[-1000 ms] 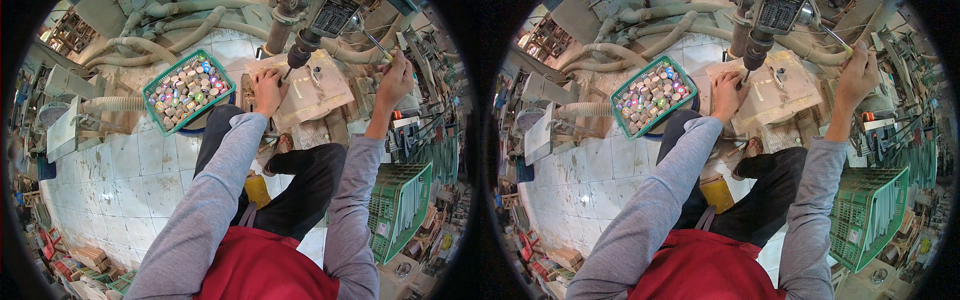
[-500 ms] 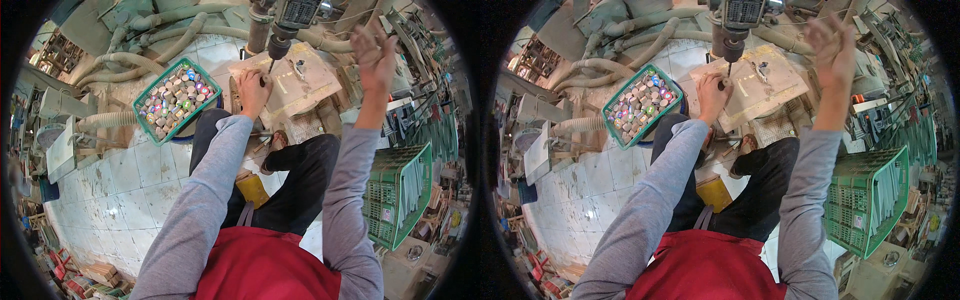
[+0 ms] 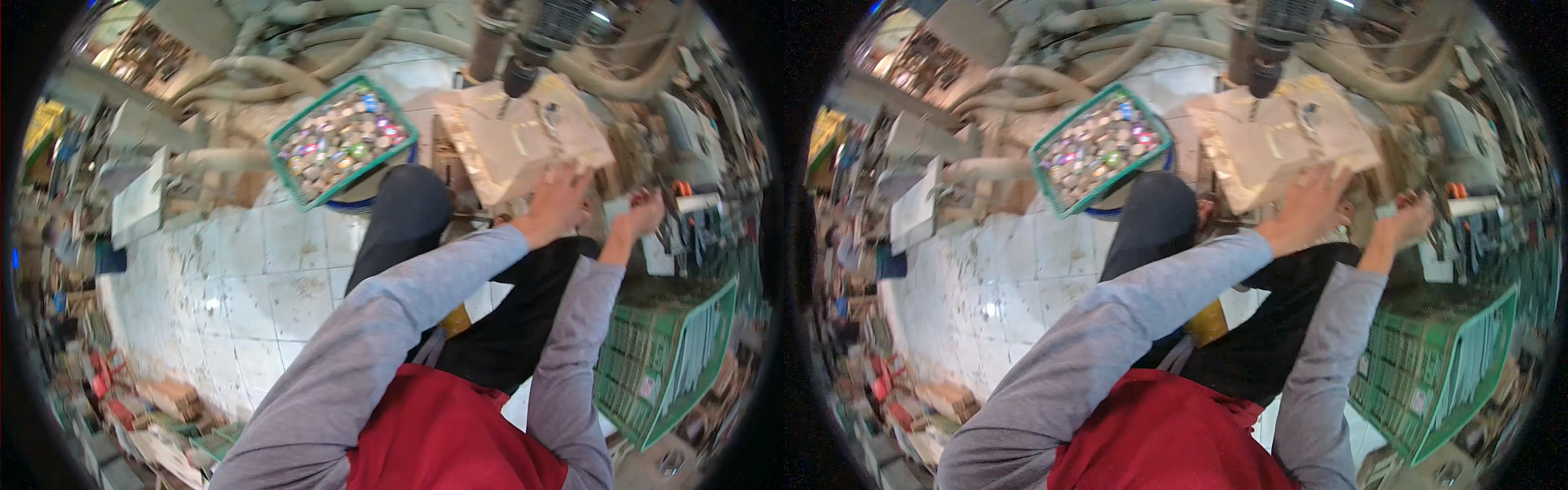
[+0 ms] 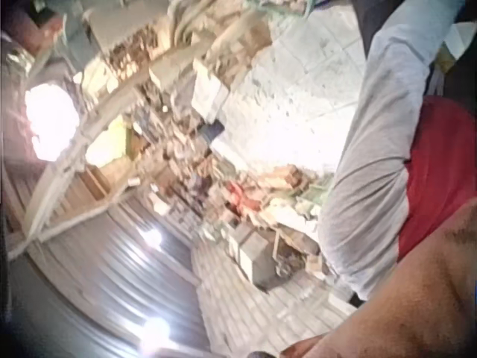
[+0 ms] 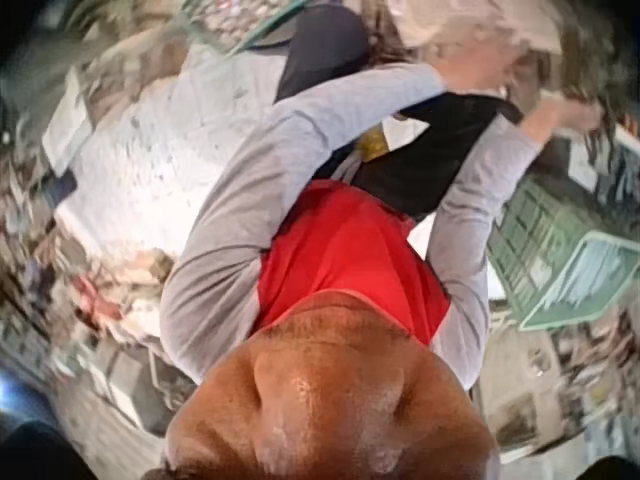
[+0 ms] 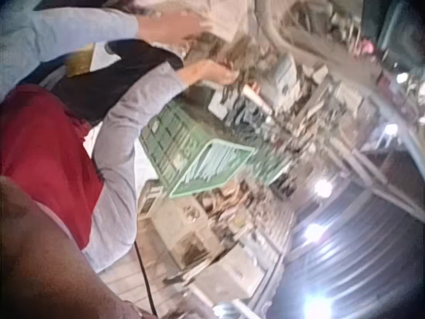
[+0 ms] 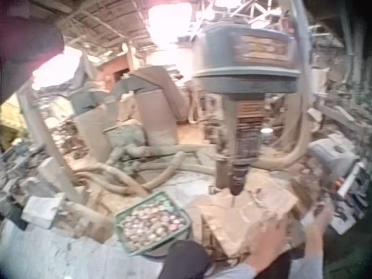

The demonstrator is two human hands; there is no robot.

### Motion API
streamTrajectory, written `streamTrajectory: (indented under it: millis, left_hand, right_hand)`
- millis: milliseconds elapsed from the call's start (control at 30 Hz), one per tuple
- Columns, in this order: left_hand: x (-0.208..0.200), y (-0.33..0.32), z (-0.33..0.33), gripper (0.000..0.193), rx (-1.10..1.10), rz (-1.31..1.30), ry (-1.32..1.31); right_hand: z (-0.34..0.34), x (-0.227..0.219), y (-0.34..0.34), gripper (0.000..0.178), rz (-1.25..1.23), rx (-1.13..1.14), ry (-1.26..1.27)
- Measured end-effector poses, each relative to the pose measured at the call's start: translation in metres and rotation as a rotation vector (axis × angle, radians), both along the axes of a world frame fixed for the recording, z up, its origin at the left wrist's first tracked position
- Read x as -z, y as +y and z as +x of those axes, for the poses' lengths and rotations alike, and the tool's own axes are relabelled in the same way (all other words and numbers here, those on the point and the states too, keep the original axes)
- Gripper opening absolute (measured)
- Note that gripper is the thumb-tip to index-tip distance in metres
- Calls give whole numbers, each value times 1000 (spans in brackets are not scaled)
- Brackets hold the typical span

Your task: The recorder uses a drill press to drill holes in small, circular wooden blocks.

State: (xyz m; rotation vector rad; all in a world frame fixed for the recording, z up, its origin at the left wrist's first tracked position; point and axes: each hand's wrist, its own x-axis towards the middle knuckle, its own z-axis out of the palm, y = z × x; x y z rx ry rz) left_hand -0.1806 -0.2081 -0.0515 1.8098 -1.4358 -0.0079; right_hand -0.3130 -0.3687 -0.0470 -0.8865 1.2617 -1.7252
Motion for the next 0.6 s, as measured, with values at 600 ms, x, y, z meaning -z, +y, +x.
streamTrajectory:
  millis: [600]
  left_hand:
    - [32,206,271,20,-503,400,-199]
  right_hand:
    - [64,-10,29,26,-117,-340,261]
